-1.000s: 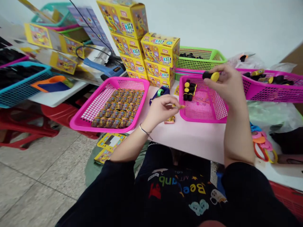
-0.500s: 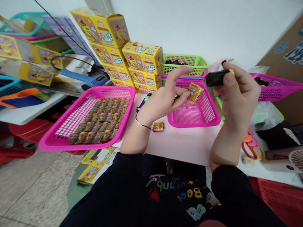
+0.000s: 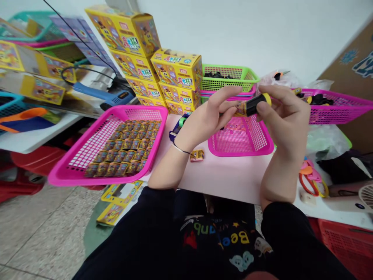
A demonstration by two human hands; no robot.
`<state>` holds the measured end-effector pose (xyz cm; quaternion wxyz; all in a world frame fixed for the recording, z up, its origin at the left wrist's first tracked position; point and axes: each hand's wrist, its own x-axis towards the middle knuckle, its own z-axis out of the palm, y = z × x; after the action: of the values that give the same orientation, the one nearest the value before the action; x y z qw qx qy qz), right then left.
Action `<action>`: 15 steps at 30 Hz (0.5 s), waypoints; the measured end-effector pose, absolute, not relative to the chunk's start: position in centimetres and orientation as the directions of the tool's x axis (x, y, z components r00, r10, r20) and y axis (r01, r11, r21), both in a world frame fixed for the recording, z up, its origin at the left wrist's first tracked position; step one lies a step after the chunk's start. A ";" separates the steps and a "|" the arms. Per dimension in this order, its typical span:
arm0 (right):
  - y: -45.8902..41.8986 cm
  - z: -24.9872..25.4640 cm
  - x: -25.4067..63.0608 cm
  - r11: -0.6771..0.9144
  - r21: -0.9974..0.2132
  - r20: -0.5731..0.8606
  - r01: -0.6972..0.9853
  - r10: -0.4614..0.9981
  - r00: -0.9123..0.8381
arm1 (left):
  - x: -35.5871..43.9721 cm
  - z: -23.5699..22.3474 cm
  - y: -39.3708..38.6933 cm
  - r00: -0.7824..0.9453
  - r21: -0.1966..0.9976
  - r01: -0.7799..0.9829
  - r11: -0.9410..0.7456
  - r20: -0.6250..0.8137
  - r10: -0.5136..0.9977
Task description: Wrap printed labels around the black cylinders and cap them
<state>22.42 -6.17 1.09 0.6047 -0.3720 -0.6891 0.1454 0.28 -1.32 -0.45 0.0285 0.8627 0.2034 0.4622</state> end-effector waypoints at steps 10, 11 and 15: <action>-5.9 0.5 21.1 0.719 -0.620 0.736 0.315 0.671 -0.085 | 0.2 -1.0 -1.5 0.357 0.410 0.215 -0.886 0.812 0.462; -5.9 0.4 20.9 0.726 -0.604 0.743 0.328 0.662 -0.098 | 0.1 -1.1 -1.4 0.363 0.408 0.209 -0.889 0.811 0.458; -6.2 0.5 20.4 0.697 -0.617 0.709 0.366 0.694 -0.127 | -0.4 -1.2 -1.2 0.387 0.382 0.225 -0.896 0.809 0.442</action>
<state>20.37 -6.24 0.48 0.5542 -0.3600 -0.7358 0.1480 -0.36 -1.23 -1.17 0.1053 0.8260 0.2018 0.5157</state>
